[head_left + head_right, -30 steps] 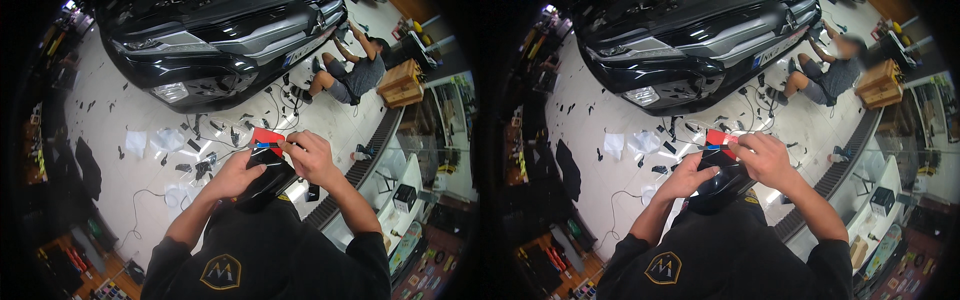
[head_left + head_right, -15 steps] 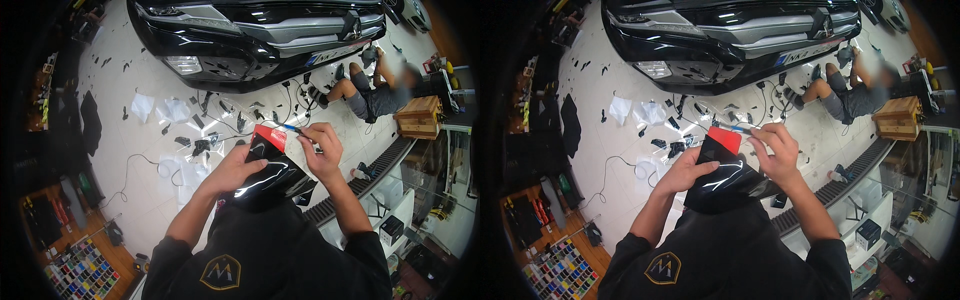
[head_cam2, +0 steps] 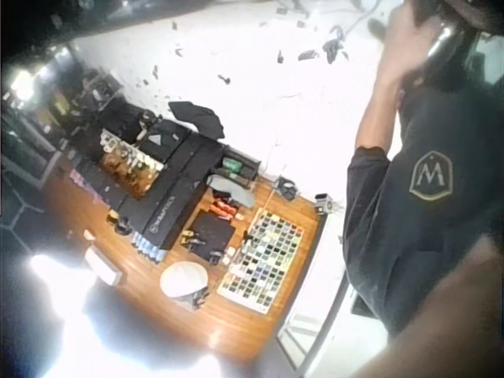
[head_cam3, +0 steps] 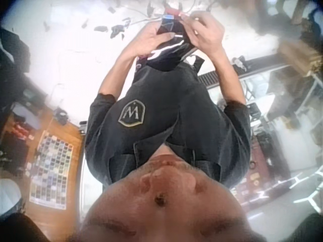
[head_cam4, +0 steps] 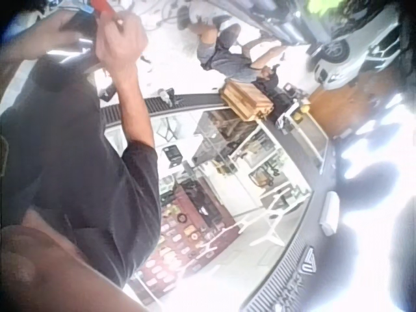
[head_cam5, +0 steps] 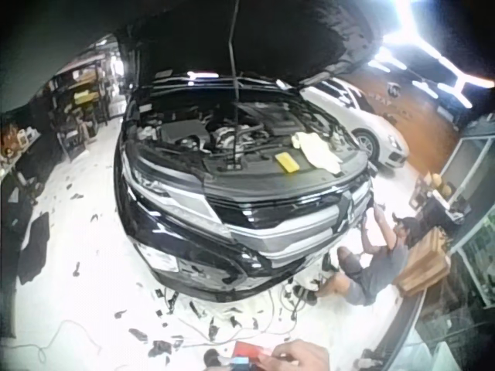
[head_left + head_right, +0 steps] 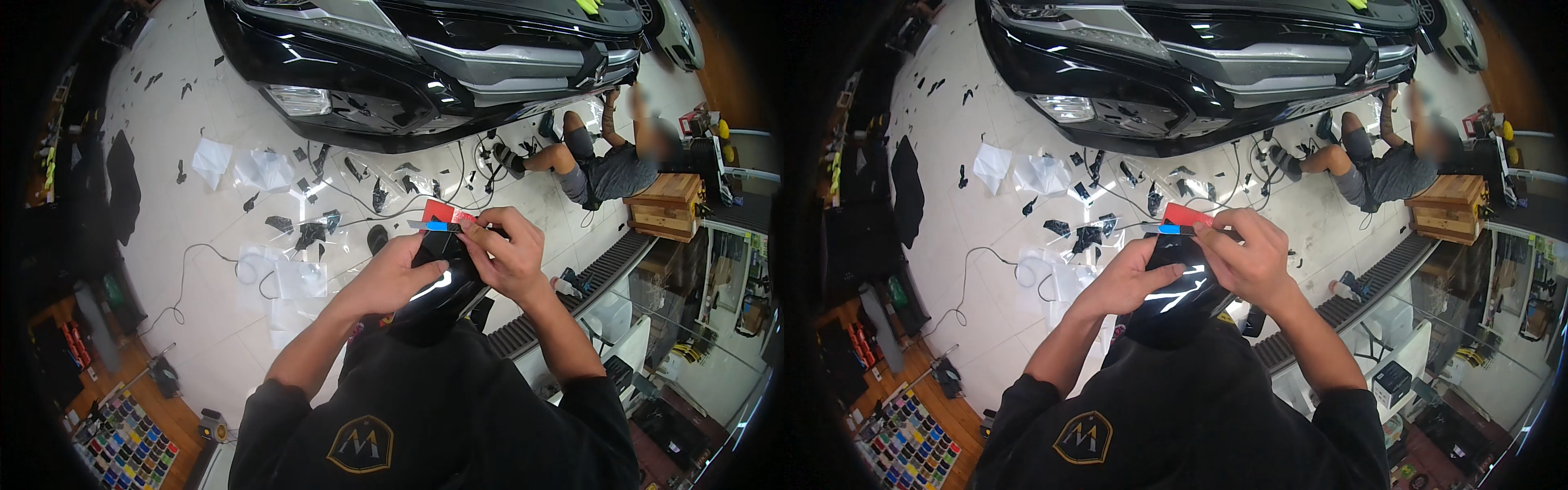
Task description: The person applies a black protective film to the front bumper of a black car. They peel the backing, position the film, smooth it with a red squeegee, and trim excess material with a knife. A coworker works on the opposite side of the bumper.
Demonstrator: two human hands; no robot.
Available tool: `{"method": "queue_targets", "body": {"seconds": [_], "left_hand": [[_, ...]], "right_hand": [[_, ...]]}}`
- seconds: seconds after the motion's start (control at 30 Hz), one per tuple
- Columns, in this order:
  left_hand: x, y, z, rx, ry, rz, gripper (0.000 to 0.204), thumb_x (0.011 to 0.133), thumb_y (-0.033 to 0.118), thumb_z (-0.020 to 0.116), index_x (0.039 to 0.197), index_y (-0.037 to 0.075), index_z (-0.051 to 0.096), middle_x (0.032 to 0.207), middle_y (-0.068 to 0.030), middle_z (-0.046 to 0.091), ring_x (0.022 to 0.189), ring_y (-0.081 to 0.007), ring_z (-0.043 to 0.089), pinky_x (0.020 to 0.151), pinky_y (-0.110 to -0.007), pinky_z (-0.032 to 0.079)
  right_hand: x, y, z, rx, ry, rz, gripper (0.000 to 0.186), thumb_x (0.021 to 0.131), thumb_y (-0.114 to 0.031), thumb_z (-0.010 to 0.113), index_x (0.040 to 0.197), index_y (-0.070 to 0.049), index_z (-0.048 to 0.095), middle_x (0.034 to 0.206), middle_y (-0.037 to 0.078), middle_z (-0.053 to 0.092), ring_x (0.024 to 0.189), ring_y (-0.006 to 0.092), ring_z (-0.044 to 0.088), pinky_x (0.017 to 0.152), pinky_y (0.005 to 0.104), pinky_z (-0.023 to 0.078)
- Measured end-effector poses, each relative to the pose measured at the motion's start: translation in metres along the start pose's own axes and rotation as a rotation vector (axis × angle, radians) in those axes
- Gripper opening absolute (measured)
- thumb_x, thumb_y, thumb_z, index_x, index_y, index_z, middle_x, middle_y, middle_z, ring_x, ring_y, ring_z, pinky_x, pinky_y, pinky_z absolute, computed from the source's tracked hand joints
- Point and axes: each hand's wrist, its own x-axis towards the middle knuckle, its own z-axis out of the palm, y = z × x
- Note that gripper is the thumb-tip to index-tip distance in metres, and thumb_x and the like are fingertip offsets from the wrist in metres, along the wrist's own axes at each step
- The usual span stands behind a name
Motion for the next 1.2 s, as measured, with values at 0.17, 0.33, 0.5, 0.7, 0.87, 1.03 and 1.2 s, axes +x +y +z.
{"method": "queue_targets", "body": {"seconds": [0.17, 0.33, 0.5, 0.7, 0.87, 1.03, 1.2], "left_hand": [[0.0, 0.013, -0.012, 0.053, 0.048, 0.059, 0.023, 0.099, 0.007, 0.059, 0.12, -0.001, 0.063, 0.096, -0.0017, 0.068, 0.086, -0.0076, 0.057, 0.081, -0.029, 0.049], [-0.001, 0.02, -0.024, 0.092, 0.009, 0.026, 0.027, 0.098, 0.007, 0.061, 0.124, -0.001, 0.062, 0.107, -0.0059, 0.07, 0.097, -0.0115, 0.063, 0.089, -0.03, 0.051], [0.001, 0.026, -0.022, 0.109, 0.023, 0.017, 0.026, 0.098, 0.007, 0.06, 0.123, -0.001, 0.062, 0.105, -0.0061, 0.071, 0.095, -0.0113, 0.063, 0.088, -0.03, 0.051], [0.007, 0.022, -0.005, 0.111, 0.047, 0.037, 0.025, 0.098, 0.009, 0.06, 0.12, -0.002, 0.063, 0.102, -0.0066, 0.071, 0.092, -0.0107, 0.062, 0.085, -0.03, 0.05], [0.017, 0.019, 0.014, 0.167, 0.076, 0.006, 0.026, 0.098, 0.01, 0.062, 0.122, -0.001, 0.064, 0.105, -0.0053, 0.07, 0.094, -0.0114, 0.06, 0.088, -0.031, 0.049], [0.042, -0.022, 0.032, 0.253, 0.185, 0.013, 0.023, 0.098, 0.013, 0.062, 0.114, -0.003, 0.065, 0.09, -0.0091, 0.069, 0.082, -0.0123, 0.061, 0.078, -0.03, 0.049], [0.087, -0.09, 0.017, 0.292, 0.199, -0.023, 0.02, 0.096, 0.014, 0.064, 0.106, -0.004, 0.065, 0.079, -0.0114, 0.068, 0.073, -0.0127, 0.06, 0.07, -0.03, 0.048]], "right_hand": [[0.015, 0.001, 0.006, -0.035, -0.009, -0.045, 0.025, 0.069, -0.006, 0.084, 0.092, -0.01, 0.074, 0.082, 0.004, 0.062, 0.063, 0.018, 0.06, 0.051, 0.03, 0.045], [0.022, 0.003, 0.012, -0.086, 0.035, -0.005, 0.024, 0.069, -0.005, 0.083, 0.091, -0.01, 0.074, 0.081, 0.003, 0.062, 0.063, 0.0184, 0.06, 0.052, 0.0302, 0.045], [0.024, 0.003, 0.009, -0.051, 0.037, -0.014, 0.023, 0.071, -0.004, 0.082, 0.091, -0.009, 0.074, 0.083, 0.004, 0.063, 0.062, 0.018, 0.06, 0.051, 0.0299, 0.045], [0.016, 0.024, -0.004, -0.01, 0.125, 0.107, 0.022, 0.074, 0.001, 0.081, 0.093, -0.006, 0.073, 0.083, 0.007, 0.064, 0.06, 0.0189, 0.06, 0.051, 0.0278, 0.045], [-0.012, 0.044, -0.013, 0.386, 0.084, 0.448, 0.016, 0.086, 0.004, 0.072, 0.101, 0.0, 0.07, 0.088, 0.005, 0.065, 0.063, 0.007, 0.055, 0.053, 0.0219, 0.04], [-0.045, 0.067, -0.006, 0.853, 0.086, 0.758, 0.025, 0.093, 0.006, 0.06, 0.117, 0.003, 0.061, 0.095, 0.002, 0.064, 0.073, 0.0033, 0.053, 0.061, 0.0191, 0.04], [-0.088, 0.109, 0.036, 1.048, 0.072, 0.864, 0.027, 0.092, 0.003, 0.054, 0.119, 0.004, 0.057, 0.104, 0.006, 0.06, 0.079, 0.0073, 0.052, 0.068, 0.0222, 0.041]]}}
